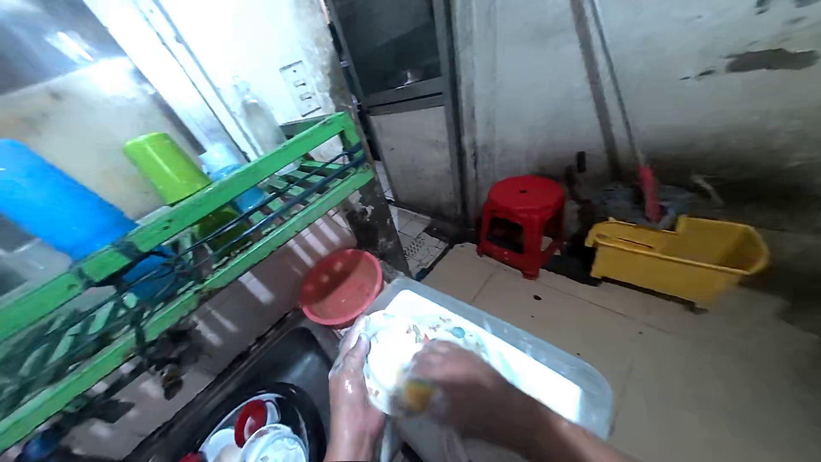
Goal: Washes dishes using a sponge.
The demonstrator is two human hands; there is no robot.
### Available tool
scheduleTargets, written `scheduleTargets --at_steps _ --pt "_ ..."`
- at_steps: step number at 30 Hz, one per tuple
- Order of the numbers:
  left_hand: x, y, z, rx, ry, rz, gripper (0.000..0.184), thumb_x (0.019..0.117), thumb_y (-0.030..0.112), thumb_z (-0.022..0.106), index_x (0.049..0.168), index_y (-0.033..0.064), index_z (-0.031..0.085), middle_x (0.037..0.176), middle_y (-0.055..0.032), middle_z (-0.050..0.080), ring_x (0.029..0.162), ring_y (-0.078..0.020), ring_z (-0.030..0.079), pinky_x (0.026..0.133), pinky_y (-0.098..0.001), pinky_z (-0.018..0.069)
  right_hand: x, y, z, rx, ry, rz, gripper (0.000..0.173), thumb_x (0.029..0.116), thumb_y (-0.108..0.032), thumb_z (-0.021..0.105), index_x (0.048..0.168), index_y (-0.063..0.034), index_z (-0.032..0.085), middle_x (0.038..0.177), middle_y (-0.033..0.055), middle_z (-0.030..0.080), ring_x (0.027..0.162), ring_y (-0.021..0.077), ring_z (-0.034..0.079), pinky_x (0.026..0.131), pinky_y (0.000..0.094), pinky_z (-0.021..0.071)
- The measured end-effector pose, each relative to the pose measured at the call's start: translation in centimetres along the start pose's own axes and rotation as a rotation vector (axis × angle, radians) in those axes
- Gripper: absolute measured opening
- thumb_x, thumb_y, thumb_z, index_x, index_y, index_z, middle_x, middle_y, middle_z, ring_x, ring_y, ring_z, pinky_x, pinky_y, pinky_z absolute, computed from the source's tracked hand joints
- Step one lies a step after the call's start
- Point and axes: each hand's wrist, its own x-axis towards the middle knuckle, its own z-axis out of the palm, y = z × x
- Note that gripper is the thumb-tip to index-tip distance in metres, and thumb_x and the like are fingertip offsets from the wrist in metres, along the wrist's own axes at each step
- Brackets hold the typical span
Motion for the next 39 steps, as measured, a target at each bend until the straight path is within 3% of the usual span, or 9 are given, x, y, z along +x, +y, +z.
scheduleTargets --at_steps 3,8,13,18,22,28,32,35,39 --pt "-0.9 -0.2 -0.1 0.198 0.028 -0.027 0.037 0.1058 0.008 0.04 0.138 -0.002 0.057 0.131 -0.0146 0.065 0.115 -0.0186 0.065 0.098 -0.037 0.0549 2.4 1.4 -3.1 -0.03 -0.208 0.273 0.048 0.0889 -0.02 0.071 0.134 -0.0062 0.064 0.137 0.0199 0.061 0.134 0.0432 0.05 0.11 0.0627 0.0401" --pt "-1.2 0.2 -0.5 0.281 0.128 0.041 0.037 0.1079 0.013 0.042 0.14 0.0 0.056 0.133 -0.0129 0.063 0.114 -0.0145 0.064 0.096 -0.0323 0.0544 2.4 -2.6 2.5 -0.049 0.135 -0.121 0.034 0.0786 -0.02 0.077 0.11 -0.0085 0.073 0.11 0.0129 0.073 0.11 0.0377 0.067 0.088 0.0572 0.0571" --pt "1.2 1.7 -10.3 0.436 0.49 0.25 0.036 0.1034 0.0 0.047 0.137 -0.0031 0.056 0.128 -0.0194 0.065 0.103 -0.0222 0.068 0.087 -0.0404 0.0579 -1.2 -1.4 0.1 0.055 -0.39 0.093 0.041 0.0851 -0.022 0.078 0.121 -0.0038 0.071 0.124 0.0222 0.068 0.121 0.043 0.061 0.102 0.0601 0.0492" --pt "-2.8 1.7 -25.7 1.082 0.647 0.127 0.034 0.1045 0.008 0.047 0.134 -0.0025 0.062 0.136 -0.0227 0.062 0.128 -0.034 0.059 0.111 -0.0534 0.0439 -7.5 5.1 -3.4 0.025 -0.008 0.197 0.049 0.077 -0.014 0.08 0.124 -0.0014 0.07 0.125 0.026 0.067 0.12 0.053 0.059 0.099 0.0698 0.0461" --pt "-3.7 2.6 -30.0 1.446 0.722 0.011 0.04 0.1025 0.01 0.051 0.138 -0.0087 0.056 0.145 -0.0343 0.05 0.139 -0.0478 0.046 0.117 -0.0588 0.0337 -10.7 7.0 -3.8 -0.058 0.198 0.305 0.05 0.0748 -0.018 0.077 0.123 -0.0049 0.072 0.121 0.0235 0.069 0.115 0.0514 0.062 0.093 0.0694 0.0497" --pt "2.5 0.7 -12.0 1.399 0.079 0.435 0.041 0.0976 0.006 0.056 0.135 -0.0109 0.058 0.152 -0.0339 0.042 0.145 -0.0469 0.039 0.12 -0.0557 0.0325 -10.4 6.4 -4.2 0.037 0.105 0.504 0.053 0.0812 -0.011 0.08 0.132 -0.0025 0.066 0.132 0.0249 0.064 0.125 0.0482 0.058 0.103 0.0636 0.0474" --pt "1.5 -7.2 2.5 1.606 -0.584 0.149 0.079 0.0936 0.04 0.069 0.155 -0.0018 0.039 0.164 -0.0269 0.025 0.155 -0.0401 0.021 0.125 -0.0557 0.0178 -9.1 6.1 -5.4 0.135 0.066 0.668 0.052 0.0929 -0.03 0.073 0.135 -0.0016 0.064 0.137 0.0221 0.062 0.132 0.0386 0.056 0.113 0.0536 0.0426" --pt "1.3 -12.2 6.1 1.856 -0.642 0.013 0.097 0.0928 0.066 0.055 0.16 0.0022 0.029 0.167 -0.0264 0.016 0.156 -0.0429 0.011 0.122 -0.0666 0.0119 -9.2 5.9 -5.8 0.215 0.056 0.683 0.054 0.092 -0.031 0.073 0.135 -0.0001 0.062 0.138 0.0224 0.06 0.133 0.0376 0.054 0.113 0.0522 0.0419" --pt "1.8 -12.2 7.0 1.944 -0.565 -0.148 0.087 0.0981 0.053 0.054 0.161 0.0009 0.025 0.166 -0.0289 0.019 0.154 -0.0445 0.017 0.122 -0.0643 0.0194 -9.1 5.9 -5.6 0.196 0.036 0.685 0.054 0.0913 -0.033 0.072 0.134 -0.0028 0.063 0.138 0.0209 0.06 0.133 0.0367 0.054 0.113 0.0518 0.0421"
